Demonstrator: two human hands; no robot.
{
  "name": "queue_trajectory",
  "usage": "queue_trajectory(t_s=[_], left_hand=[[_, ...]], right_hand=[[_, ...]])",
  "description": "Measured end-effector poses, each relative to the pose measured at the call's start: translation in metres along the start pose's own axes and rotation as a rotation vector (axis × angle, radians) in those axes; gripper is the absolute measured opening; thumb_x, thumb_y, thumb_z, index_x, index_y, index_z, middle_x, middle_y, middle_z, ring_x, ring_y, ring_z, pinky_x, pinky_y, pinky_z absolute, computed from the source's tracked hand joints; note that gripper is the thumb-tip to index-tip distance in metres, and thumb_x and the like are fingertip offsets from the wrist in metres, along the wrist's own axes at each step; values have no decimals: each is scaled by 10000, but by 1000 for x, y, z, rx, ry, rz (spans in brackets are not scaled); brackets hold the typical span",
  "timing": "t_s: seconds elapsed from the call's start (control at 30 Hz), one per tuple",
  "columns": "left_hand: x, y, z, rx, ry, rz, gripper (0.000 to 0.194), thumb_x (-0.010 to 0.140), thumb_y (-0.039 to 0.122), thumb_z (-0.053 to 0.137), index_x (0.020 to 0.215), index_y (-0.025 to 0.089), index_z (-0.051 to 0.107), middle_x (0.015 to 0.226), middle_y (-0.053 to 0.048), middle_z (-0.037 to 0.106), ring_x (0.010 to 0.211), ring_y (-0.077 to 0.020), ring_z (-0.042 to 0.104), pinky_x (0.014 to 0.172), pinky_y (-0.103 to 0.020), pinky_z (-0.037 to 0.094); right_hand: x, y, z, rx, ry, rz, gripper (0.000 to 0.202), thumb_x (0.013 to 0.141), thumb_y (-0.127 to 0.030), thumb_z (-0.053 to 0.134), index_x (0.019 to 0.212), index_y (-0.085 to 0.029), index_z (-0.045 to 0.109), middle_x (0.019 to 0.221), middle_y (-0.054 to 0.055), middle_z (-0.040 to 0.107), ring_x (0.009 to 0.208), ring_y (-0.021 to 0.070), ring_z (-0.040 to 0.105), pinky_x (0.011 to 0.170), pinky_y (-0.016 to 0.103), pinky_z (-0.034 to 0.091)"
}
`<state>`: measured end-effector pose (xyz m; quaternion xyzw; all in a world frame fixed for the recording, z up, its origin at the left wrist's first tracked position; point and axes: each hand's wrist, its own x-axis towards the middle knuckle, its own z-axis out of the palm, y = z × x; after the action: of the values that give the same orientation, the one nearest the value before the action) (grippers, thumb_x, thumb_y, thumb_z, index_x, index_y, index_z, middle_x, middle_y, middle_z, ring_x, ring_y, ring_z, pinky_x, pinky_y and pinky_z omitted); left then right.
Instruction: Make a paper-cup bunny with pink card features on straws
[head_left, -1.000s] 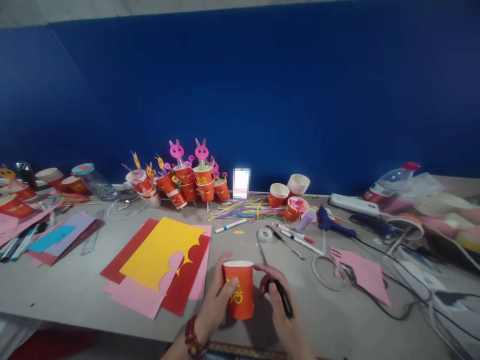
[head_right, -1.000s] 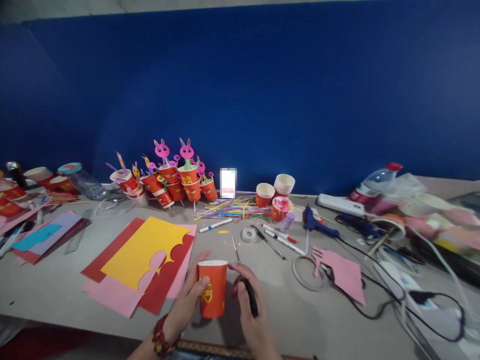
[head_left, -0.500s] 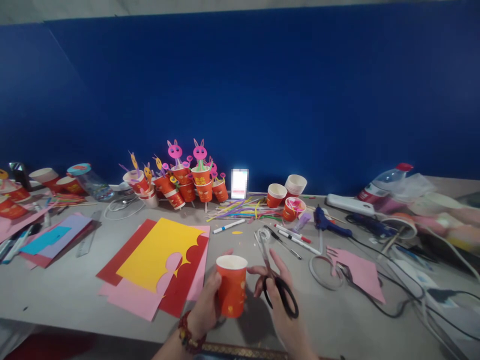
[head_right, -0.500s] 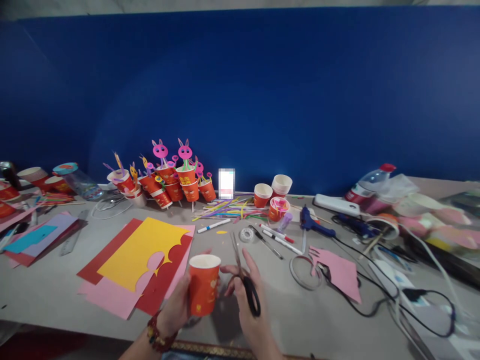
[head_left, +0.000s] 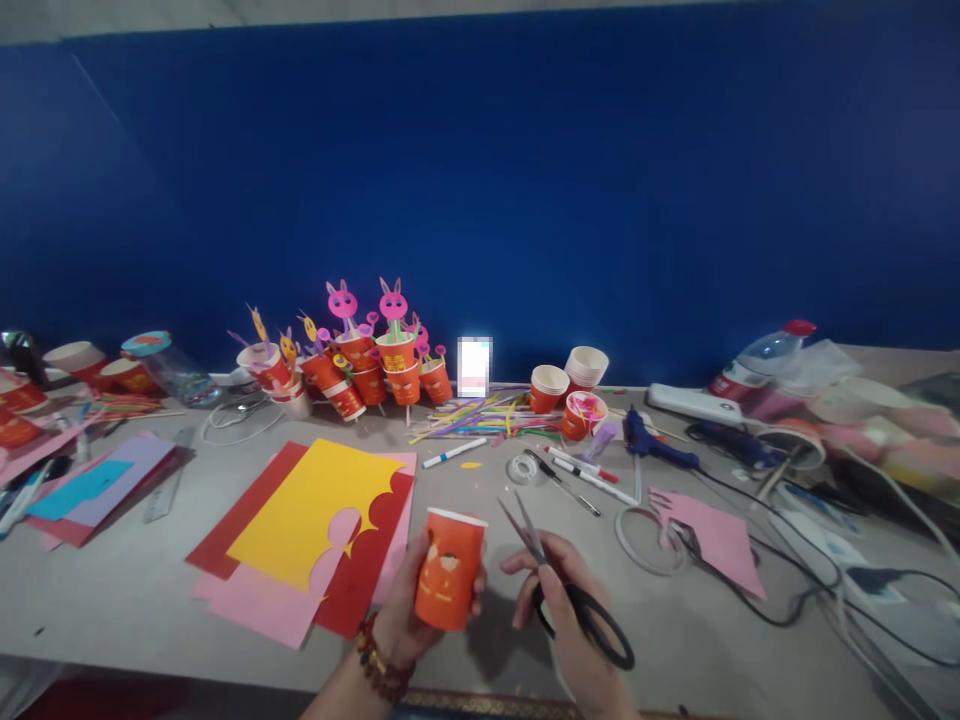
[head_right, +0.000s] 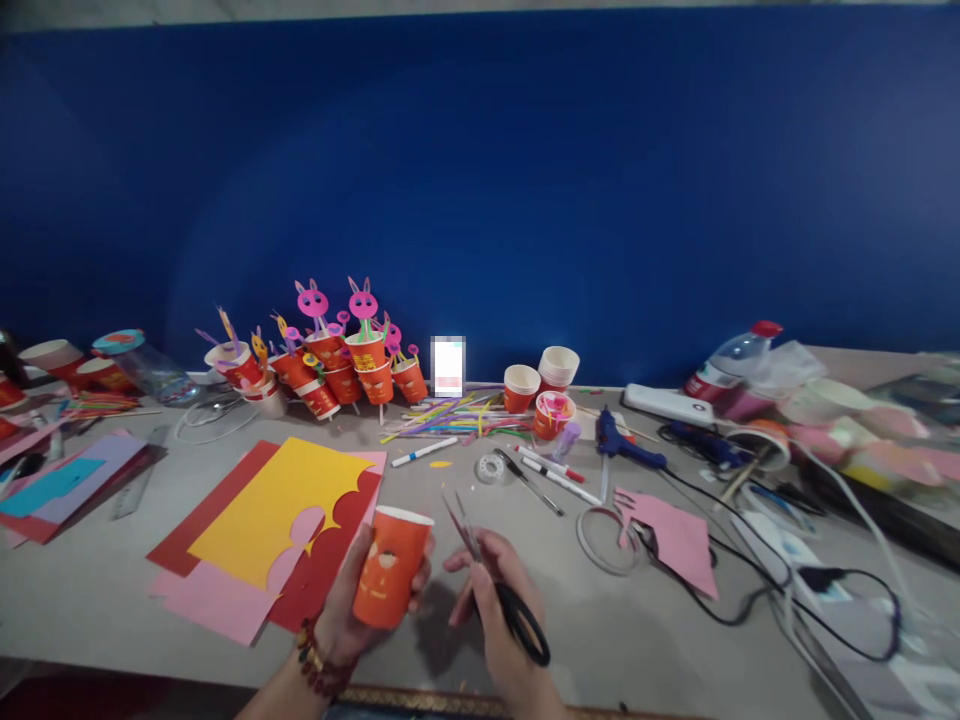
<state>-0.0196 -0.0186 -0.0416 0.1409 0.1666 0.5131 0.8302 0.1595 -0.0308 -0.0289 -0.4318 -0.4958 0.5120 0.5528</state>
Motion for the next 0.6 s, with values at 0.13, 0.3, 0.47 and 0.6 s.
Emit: queue_trajectory(t_s=[0.13,0.3,0.47,0.6], left_hand=[[1,4,1,-83,46,-66,547,911,531,538,1167,66,669,959,-162,737,826,-238,694,589,-305,561],[2,1,2,-66,40,-14,613,874,599,578,1288,148,609,979,-118,734,705,-203,679,558,-299,543],[2,-4,3,80,112,21,632,869,566,600,1384,209,519,931,-88,744,688,-216,701,550,-299,550],[2,-7,6,165,188,51,659,865,533,583,1409,176,483,915,-103,746,670,-225,698,569,-329,560]], right_hand=[[1,-2,1,-11,-75,-32,368,989,-469,489,1266,-253,599,1037,75,735,647,173,695,660,316,584],[3,-5,9,71,-79,0,252,955,-428,574,1101,-241,657,968,42,725,574,136,667,599,275,569],[11,-8,24,105,58,-23,222,888,-445,661,891,-226,626,786,-2,684,464,108,591,457,223,509],[17,-13,28,-57,48,-42,251,907,-461,621,967,-221,667,829,18,686,517,122,585,521,242,529]])
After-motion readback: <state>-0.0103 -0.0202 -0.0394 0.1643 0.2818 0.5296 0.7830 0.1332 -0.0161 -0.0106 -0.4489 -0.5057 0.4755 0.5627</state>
